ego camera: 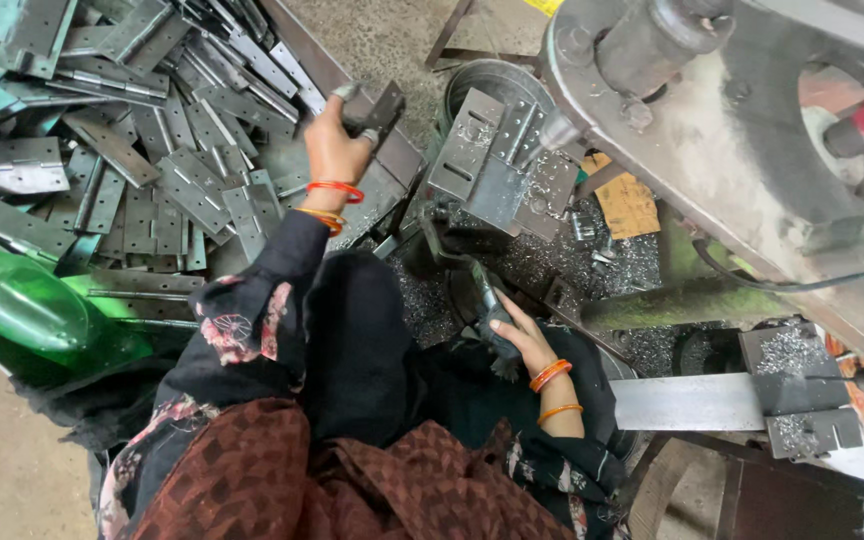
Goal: The person repeatedly picks up metal brackets from a pile, places them into a die on a punching machine, and operates the machine to process them. The processed brackets are then placed back into the pile.
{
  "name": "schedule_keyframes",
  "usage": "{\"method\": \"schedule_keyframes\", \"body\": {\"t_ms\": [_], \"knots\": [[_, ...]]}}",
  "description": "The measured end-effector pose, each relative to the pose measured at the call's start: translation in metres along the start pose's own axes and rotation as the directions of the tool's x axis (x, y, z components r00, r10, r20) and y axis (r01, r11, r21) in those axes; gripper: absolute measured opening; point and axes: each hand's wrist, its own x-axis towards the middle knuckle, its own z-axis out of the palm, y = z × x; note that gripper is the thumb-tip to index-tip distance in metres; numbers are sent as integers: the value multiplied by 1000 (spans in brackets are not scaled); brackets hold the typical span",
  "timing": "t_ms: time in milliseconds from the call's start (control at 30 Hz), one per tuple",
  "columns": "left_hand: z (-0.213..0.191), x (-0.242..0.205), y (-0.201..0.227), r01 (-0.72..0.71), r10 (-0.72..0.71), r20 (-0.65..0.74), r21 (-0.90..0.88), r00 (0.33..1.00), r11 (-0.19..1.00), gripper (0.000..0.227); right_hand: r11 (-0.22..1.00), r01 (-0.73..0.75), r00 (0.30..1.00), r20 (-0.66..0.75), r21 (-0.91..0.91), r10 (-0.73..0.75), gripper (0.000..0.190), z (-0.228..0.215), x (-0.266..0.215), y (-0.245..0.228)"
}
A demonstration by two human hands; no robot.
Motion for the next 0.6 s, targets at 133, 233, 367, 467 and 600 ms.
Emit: {"method": "schedule_keyframes", "body": {"t_ms": [133,233,367,467,600], "knots": [[61,-35,63,-267,270,109,-39,957,963,51,990,87,996,12,-108,-86,74,-7,3,12],[95,-85,94,-581,199,718,334,667,742,57,982,102,995,9,-159,-102,74,-11,6,22],[108,-128,101,-804,204,845,355,494,477,67,976,106,994,-2,-190,-108,74,-13,9,30],[111,-133,92,-847,284,818,394,500,357,40,981,93,996,1,-172,-94,75,-11,5,25],[125,-121,82,-855,257,817,477,517,204,44,907,59,998,3,-417,-63,75,-9,-1,-2]]}}
